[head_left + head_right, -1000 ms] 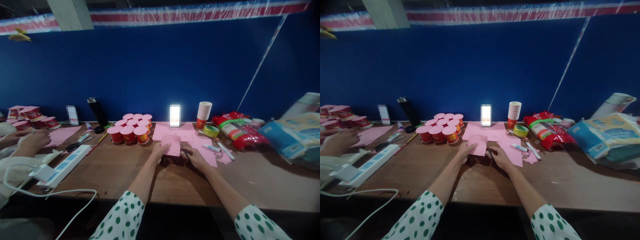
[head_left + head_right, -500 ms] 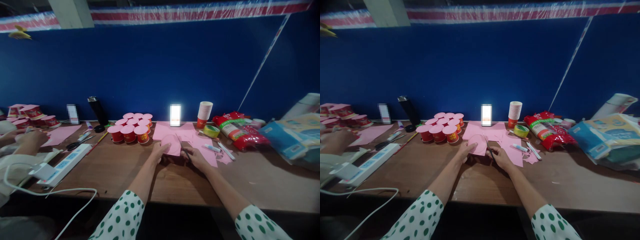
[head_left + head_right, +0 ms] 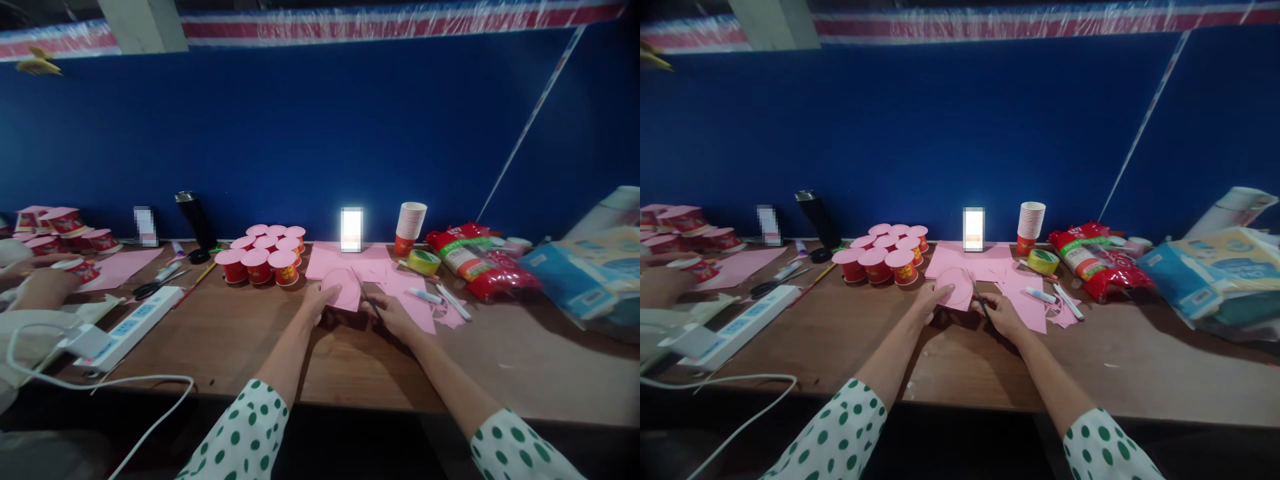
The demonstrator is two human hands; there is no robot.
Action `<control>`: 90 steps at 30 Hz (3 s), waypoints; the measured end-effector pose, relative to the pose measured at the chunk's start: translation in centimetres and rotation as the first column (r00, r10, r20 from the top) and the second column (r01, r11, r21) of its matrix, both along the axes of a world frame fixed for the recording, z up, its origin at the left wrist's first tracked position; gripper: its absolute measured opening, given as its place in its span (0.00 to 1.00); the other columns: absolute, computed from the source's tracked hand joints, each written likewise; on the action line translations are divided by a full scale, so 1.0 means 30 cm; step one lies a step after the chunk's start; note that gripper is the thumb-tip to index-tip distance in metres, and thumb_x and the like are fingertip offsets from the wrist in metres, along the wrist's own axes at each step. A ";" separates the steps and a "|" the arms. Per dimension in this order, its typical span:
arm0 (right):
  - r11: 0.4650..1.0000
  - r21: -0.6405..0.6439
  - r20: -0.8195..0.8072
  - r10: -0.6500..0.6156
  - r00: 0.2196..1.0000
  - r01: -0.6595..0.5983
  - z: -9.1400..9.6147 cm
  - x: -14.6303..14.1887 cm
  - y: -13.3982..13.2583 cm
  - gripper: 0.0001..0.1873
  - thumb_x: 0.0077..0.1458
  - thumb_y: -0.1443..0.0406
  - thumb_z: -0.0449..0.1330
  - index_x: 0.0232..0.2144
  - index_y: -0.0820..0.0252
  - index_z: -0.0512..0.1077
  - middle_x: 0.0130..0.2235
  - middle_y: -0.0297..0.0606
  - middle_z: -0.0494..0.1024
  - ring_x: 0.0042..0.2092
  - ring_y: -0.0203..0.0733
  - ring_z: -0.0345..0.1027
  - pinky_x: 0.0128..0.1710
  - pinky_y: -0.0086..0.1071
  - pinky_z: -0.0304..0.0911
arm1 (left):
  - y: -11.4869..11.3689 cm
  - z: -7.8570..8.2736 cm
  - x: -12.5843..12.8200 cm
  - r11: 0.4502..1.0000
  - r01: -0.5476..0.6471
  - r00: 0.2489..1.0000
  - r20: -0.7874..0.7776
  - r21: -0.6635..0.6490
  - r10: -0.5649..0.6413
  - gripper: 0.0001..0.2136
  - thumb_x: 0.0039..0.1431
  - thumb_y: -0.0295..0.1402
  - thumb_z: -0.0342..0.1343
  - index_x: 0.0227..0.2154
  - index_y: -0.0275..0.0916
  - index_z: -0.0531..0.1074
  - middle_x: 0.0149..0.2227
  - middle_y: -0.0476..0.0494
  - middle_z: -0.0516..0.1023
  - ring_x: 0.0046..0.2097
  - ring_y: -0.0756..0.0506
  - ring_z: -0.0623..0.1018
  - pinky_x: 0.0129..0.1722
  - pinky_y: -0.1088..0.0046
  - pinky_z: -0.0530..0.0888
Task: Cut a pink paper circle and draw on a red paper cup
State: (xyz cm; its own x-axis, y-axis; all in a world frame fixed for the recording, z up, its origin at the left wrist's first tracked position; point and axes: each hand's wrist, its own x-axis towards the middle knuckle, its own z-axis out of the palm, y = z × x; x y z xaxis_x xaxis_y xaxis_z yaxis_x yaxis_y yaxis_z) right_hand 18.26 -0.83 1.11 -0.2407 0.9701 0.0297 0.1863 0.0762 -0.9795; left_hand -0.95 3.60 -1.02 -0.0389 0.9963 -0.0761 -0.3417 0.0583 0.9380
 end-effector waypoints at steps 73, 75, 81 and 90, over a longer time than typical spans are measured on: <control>0.999 -0.042 -0.058 -0.021 0.998 0.019 -0.016 -0.001 -0.003 0.28 0.47 0.49 0.63 0.43 0.64 0.74 0.21 0.29 0.67 0.20 0.31 0.57 0.18 0.25 0.54 | -0.004 -0.002 -0.003 0.997 0.073 0.997 -0.002 -0.025 -0.073 0.21 0.31 0.39 0.72 0.28 0.28 0.77 0.25 0.40 0.79 0.26 0.47 0.76 0.28 0.72 0.72; 0.999 -0.043 -0.063 -0.018 0.998 0.016 -0.019 0.002 0.001 0.28 0.46 0.49 0.64 0.42 0.64 0.74 0.21 0.29 0.67 0.20 0.30 0.57 0.18 0.24 0.54 | -0.004 -0.001 -0.003 0.997 0.072 0.997 0.001 -0.031 -0.072 0.22 0.30 0.39 0.72 0.29 0.28 0.77 0.25 0.40 0.79 0.26 0.47 0.76 0.28 0.72 0.72; 0.999 -0.051 -0.064 -0.009 0.998 0.006 -0.029 0.004 0.009 0.26 0.46 0.50 0.64 0.41 0.62 0.74 0.21 0.29 0.69 0.20 0.30 0.58 0.18 0.25 0.53 | -0.006 0.001 -0.006 0.995 0.094 0.996 0.019 -0.043 -0.093 0.23 0.30 0.39 0.72 0.29 0.28 0.77 0.26 0.39 0.80 0.27 0.46 0.77 0.29 0.71 0.73; 0.999 -0.047 -0.065 -0.004 0.998 0.001 -0.026 0.004 0.005 0.27 0.46 0.50 0.64 0.42 0.63 0.73 0.21 0.29 0.67 0.21 0.31 0.58 0.19 0.25 0.52 | -0.001 -0.007 -0.010 0.992 0.119 0.993 0.020 -0.047 -0.118 0.22 0.31 0.39 0.72 0.29 0.28 0.77 0.26 0.38 0.80 0.27 0.46 0.77 0.30 0.70 0.73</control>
State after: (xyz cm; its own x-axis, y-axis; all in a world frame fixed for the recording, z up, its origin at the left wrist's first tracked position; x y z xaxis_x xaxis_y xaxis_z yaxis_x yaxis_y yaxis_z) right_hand 18.36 -0.67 0.32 -0.2377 0.9713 -0.0008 0.1225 0.0291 -0.9920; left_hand -1.25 3.56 -1.24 0.0805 0.9891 -0.1234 -0.3453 0.1438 0.9274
